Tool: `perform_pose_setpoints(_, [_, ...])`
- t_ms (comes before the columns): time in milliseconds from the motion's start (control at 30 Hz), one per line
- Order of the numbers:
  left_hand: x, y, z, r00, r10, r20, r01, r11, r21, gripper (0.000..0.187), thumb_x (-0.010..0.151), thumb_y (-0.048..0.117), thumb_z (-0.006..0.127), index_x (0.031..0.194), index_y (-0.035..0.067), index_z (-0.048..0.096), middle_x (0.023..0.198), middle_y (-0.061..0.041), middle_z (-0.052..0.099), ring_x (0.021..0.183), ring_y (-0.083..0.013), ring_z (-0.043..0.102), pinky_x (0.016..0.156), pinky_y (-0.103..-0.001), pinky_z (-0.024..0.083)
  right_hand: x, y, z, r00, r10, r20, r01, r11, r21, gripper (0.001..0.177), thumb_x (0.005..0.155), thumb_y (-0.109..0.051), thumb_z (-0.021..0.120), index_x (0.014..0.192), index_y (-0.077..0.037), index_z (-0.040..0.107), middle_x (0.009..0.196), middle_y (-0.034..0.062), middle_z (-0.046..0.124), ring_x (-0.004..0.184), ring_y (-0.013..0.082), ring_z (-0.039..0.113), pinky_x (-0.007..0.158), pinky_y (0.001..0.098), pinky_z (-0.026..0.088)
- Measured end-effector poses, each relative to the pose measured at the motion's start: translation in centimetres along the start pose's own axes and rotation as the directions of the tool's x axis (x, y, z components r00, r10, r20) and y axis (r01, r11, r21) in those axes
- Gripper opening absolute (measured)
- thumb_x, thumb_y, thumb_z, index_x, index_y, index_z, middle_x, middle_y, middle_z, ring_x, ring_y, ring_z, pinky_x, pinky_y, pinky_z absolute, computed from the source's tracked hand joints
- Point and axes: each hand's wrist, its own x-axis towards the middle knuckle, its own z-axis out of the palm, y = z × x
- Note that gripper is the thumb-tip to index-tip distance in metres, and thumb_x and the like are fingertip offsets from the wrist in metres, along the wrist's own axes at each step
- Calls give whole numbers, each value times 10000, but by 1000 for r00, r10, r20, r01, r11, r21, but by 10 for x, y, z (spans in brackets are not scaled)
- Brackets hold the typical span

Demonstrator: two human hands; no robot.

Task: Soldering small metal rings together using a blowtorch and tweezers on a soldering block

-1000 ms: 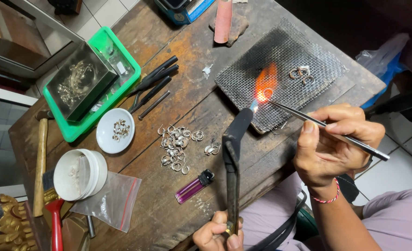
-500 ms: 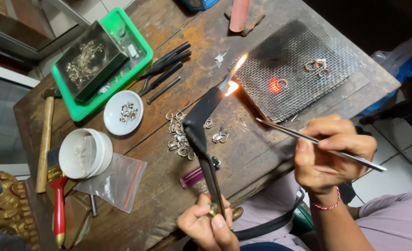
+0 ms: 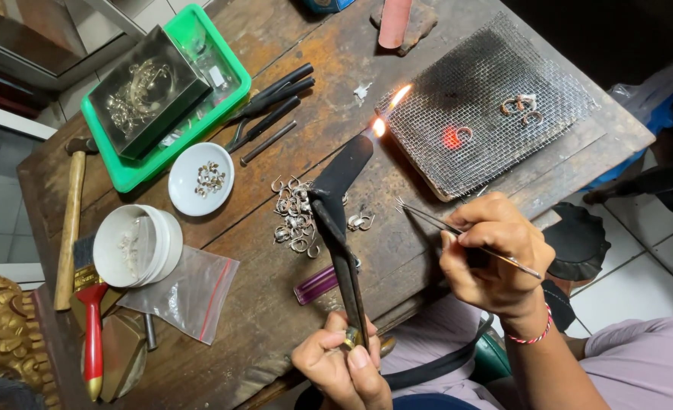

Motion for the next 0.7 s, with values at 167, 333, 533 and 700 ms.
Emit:
perform_pose_setpoints(167, [-1, -4, 0, 1000, 7, -10, -7, 1000, 12, 219, 933, 253, 460, 1053, 107, 350, 669, -201, 532, 408, -105, 290, 356, -191, 233, -1, 1, 0, 999, 10, -30, -9, 1000, 16, 244, 892, 20, 683, 924, -48, 451, 854, 192, 625, 723, 289, 614, 701, 388, 479])
perform_pose_setpoints(333, [-3, -6, -1, 999, -13, -31, 14, 1000, 20, 222, 931, 271, 463, 1047, 121, 346, 640, -180, 524, 424, -109, 318, 337, -181, 213, -9, 8, 2, 996, 35, -83, -30, 998, 62, 234, 891, 8, 667, 921, -58, 444, 824, 195, 617, 690, 277, 578, 705, 394, 454])
perform_pose_setpoints(533, [-5, -11, -4, 1000, 15, -1, -15, 1000, 13, 226, 937, 260, 457, 1053, 109, 334, 636, -181, 523, 411, -102, 312, 335, -177, 216, -2, 15, 0, 916, -29, -400, 75, 992, 99, 284, 916, -101, 672, 1021, -123, 409, 873, 186, 615, 705, 275, 580, 678, 348, 481])
perform_pose_setpoints(700, [-1, -5, 2, 1000, 16, -25, -15, 999, 40, 241, 916, 242, 450, 1062, 86, 338, 601, -179, 485, 512, -153, 442, 362, -171, 249, 20, 10, -12, 861, -11, -508, -101, 976, -192, 266, 1015, -30, 630, 1045, -46, 365, 922, 180, 492, 829, 299, 529, 869, 407, 438])
